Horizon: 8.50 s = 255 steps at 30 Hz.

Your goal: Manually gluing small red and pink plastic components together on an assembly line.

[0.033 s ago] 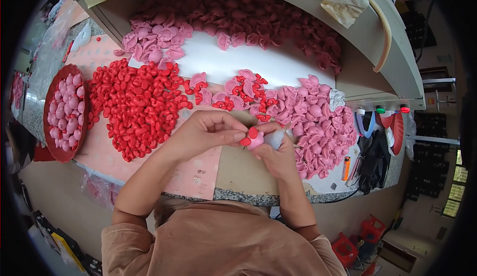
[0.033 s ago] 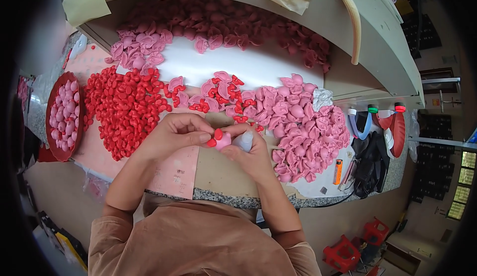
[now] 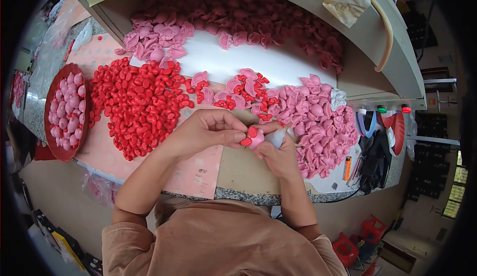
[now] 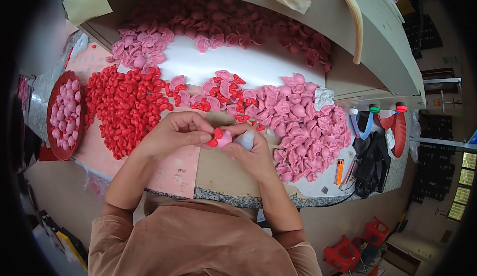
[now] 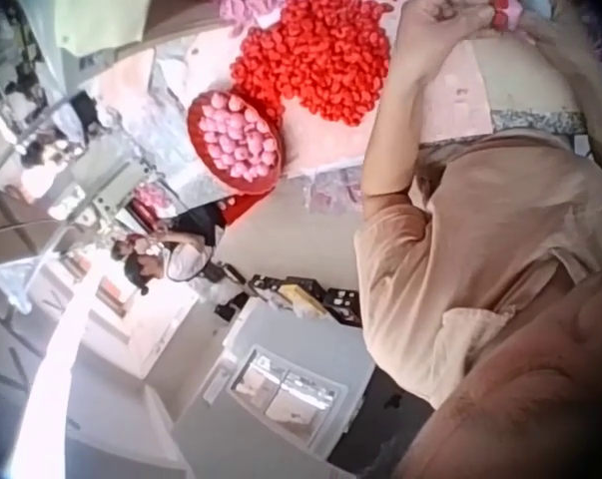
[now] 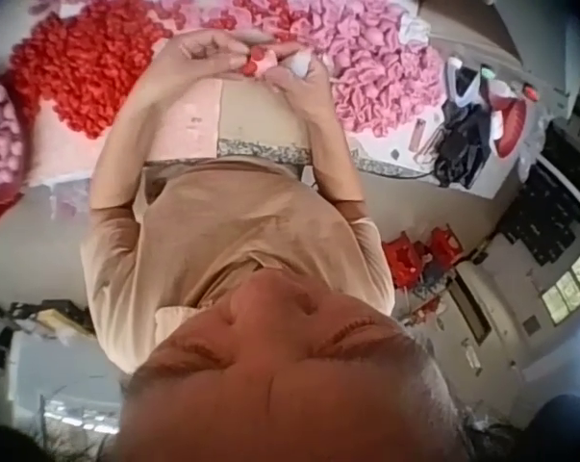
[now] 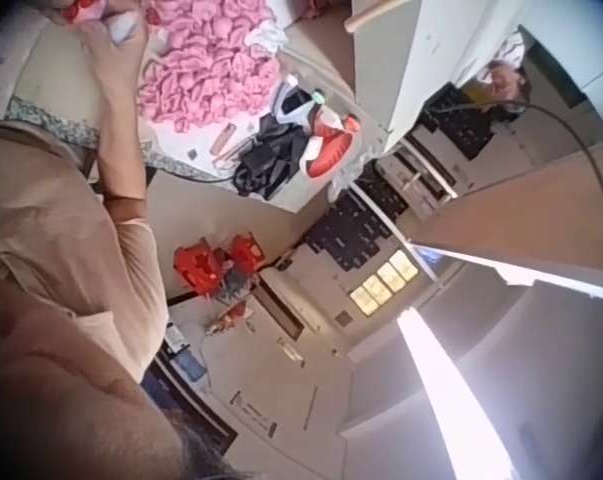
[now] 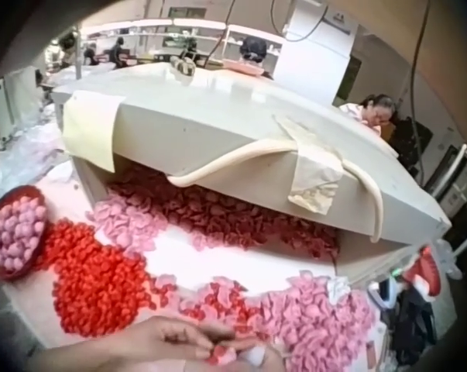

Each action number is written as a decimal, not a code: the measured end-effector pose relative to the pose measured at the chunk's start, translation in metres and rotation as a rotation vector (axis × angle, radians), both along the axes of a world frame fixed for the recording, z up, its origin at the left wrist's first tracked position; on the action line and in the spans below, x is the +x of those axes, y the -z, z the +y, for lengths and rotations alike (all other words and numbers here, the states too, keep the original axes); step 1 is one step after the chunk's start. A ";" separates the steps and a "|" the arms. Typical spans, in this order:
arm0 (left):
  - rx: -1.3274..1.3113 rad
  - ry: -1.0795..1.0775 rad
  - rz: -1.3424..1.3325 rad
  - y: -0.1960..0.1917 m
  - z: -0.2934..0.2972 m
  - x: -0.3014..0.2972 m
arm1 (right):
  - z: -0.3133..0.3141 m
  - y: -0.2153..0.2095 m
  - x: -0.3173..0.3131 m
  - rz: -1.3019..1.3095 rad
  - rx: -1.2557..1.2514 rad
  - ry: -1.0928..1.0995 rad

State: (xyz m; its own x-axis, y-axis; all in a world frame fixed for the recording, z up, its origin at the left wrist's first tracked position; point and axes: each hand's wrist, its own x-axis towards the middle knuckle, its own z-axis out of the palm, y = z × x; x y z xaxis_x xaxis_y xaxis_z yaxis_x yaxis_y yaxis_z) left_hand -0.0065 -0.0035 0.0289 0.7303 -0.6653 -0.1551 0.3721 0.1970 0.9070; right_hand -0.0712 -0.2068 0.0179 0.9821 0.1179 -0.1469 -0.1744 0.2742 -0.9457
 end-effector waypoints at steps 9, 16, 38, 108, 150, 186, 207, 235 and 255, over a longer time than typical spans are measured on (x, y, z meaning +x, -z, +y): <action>-0.060 0.103 0.391 -0.002 0.000 0.005 | -0.002 -0.009 0.005 0.132 0.057 -0.098; -0.060 0.176 0.204 0.011 0.003 0.002 | -0.001 -0.003 0.001 0.121 0.113 -0.149; -0.085 0.063 0.086 0.014 0.004 0.001 | 0.005 -0.012 0.002 0.015 -0.178 -0.027; 0.036 0.019 -0.081 0.025 0.002 0.005 | 0.016 0.001 0.003 -0.021 -0.304 0.084; 0.022 -0.042 -0.056 0.024 0.002 0.002 | 0.018 0.000 0.002 -0.115 -0.367 0.105; 0.070 -0.074 -0.142 0.018 0.013 0.001 | 0.032 -0.008 0.005 -0.142 -0.450 0.145; -0.051 0.010 -0.166 0.026 0.004 0.006 | 0.019 0.008 -0.001 -0.080 -0.434 0.172; -0.063 -0.026 -0.207 0.033 0.000 0.003 | 0.020 0.002 -0.003 -0.065 -0.418 0.154; 0.046 -0.007 -0.220 0.027 -0.002 0.005 | 0.023 -0.019 -0.003 -0.073 -0.591 0.208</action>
